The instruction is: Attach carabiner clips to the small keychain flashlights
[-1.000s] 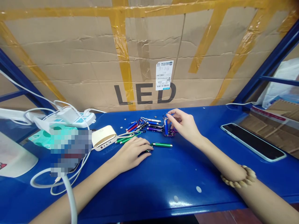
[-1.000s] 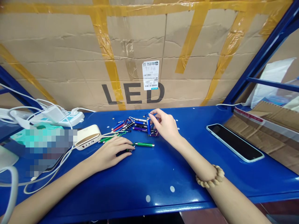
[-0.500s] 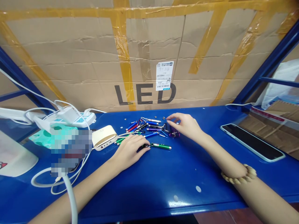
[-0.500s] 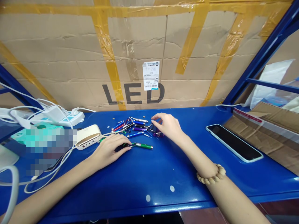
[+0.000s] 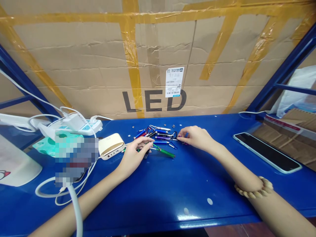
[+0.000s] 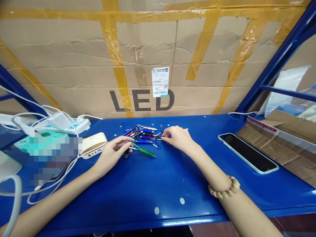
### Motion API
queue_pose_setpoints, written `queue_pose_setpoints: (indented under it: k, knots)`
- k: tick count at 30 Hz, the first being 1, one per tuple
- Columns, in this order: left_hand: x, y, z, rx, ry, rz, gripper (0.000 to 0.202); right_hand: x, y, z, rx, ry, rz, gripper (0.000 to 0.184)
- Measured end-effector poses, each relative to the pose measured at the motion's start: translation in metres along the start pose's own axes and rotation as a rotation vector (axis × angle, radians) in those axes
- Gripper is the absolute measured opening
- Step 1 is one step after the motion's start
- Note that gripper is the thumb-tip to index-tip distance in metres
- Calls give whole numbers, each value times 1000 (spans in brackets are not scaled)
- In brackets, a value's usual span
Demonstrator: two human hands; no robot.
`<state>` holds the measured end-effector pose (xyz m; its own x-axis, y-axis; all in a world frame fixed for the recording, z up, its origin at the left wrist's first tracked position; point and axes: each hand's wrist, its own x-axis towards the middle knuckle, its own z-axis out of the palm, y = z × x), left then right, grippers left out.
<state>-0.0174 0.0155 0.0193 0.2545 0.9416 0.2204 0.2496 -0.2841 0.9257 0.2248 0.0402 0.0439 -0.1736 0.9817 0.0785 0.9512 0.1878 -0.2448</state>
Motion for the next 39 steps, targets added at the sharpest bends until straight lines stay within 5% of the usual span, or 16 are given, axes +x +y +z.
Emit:
queue_pose_setpoints:
  k: [11,21,31,39]
  knots:
    - [-2,4,-2,-262,-105,-237,35,-1,-9,0,540,462,-95,25]
    - [0,8,-3,-298,-132,-233,27,-3,-16,6,673,399,-161,29]
    - [-2,11,-1,-653,-160,-305,29,-4,-17,5,631,412,-157,24]
    - [2,13,-3,-823,-77,-413,29,-3,-14,7,658,483,-160,26]
